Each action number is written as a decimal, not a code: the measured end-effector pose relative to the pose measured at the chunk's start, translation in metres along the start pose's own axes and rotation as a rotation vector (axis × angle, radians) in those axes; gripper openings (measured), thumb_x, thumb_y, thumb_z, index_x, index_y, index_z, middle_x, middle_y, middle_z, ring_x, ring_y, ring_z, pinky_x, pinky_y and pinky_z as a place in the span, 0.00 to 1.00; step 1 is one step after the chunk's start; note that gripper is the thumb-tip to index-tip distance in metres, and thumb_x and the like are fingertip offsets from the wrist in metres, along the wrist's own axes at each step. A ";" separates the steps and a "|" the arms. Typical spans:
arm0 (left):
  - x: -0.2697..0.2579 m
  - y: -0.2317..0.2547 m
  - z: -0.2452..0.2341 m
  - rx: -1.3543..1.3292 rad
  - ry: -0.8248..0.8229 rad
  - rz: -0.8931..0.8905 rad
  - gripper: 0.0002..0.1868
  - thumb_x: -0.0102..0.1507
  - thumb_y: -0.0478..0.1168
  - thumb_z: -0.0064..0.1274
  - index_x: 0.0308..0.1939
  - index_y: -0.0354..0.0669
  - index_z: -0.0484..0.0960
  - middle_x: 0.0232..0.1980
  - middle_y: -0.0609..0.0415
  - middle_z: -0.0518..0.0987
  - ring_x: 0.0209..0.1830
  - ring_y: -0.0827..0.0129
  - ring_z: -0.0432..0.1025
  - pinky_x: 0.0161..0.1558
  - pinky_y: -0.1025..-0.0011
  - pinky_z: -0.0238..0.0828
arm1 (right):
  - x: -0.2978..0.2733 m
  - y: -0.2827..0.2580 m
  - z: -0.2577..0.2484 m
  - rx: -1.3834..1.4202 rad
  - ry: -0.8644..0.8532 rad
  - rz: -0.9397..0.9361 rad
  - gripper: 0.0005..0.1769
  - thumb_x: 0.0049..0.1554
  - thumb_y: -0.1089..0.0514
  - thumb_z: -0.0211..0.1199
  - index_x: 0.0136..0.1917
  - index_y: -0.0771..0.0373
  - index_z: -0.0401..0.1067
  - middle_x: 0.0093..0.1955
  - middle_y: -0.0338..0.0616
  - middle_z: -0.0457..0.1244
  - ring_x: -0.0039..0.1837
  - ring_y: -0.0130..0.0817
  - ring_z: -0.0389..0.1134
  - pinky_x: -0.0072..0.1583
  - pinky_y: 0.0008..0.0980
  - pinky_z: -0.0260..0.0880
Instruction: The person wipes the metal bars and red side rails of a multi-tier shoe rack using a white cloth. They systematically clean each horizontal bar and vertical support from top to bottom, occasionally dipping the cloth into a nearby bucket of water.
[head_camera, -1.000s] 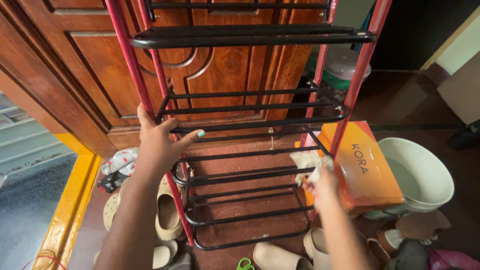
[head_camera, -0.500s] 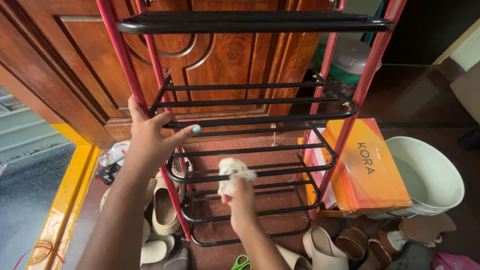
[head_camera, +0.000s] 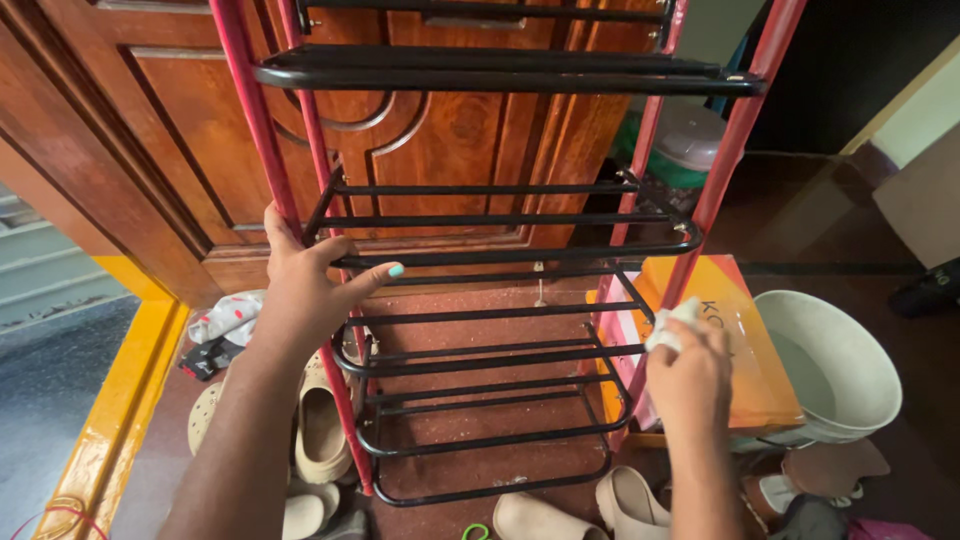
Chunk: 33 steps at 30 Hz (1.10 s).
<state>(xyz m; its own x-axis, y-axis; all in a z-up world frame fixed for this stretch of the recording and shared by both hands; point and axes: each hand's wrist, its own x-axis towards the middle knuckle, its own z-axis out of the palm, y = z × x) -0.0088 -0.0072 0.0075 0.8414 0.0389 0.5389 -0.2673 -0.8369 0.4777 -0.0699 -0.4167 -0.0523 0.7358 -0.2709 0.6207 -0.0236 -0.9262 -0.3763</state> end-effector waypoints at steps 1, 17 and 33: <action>-0.001 0.000 0.000 0.001 0.006 0.005 0.33 0.50 0.60 0.73 0.44 0.35 0.87 0.72 0.21 0.52 0.66 0.29 0.64 0.68 0.55 0.62 | 0.000 0.014 0.014 -0.004 -0.062 -0.037 0.16 0.52 0.59 0.61 0.51 0.67 0.80 0.56 0.61 0.67 0.59 0.56 0.68 0.62 0.47 0.68; 0.000 0.015 -0.008 -0.089 -0.002 -0.076 0.29 0.49 0.57 0.73 0.42 0.36 0.88 0.71 0.31 0.54 0.63 0.38 0.66 0.65 0.57 0.66 | 0.093 0.055 0.178 -0.078 -0.615 0.080 0.21 0.59 0.59 0.53 0.64 0.67 0.69 0.57 0.67 0.66 0.61 0.62 0.68 0.62 0.55 0.66; 0.001 0.025 -0.015 -0.046 0.012 -0.043 0.32 0.47 0.59 0.74 0.39 0.34 0.87 0.72 0.24 0.53 0.62 0.32 0.67 0.61 0.56 0.69 | 0.137 0.083 0.228 0.146 -0.377 -0.146 0.07 0.54 0.59 0.64 0.48 0.61 0.73 0.51 0.57 0.67 0.54 0.57 0.69 0.56 0.51 0.69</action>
<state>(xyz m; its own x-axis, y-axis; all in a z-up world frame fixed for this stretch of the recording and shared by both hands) -0.0219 -0.0196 0.0304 0.8472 0.0809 0.5251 -0.2525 -0.8083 0.5319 0.1827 -0.4707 -0.1552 0.9209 0.0001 0.3897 0.1749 -0.8937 -0.4131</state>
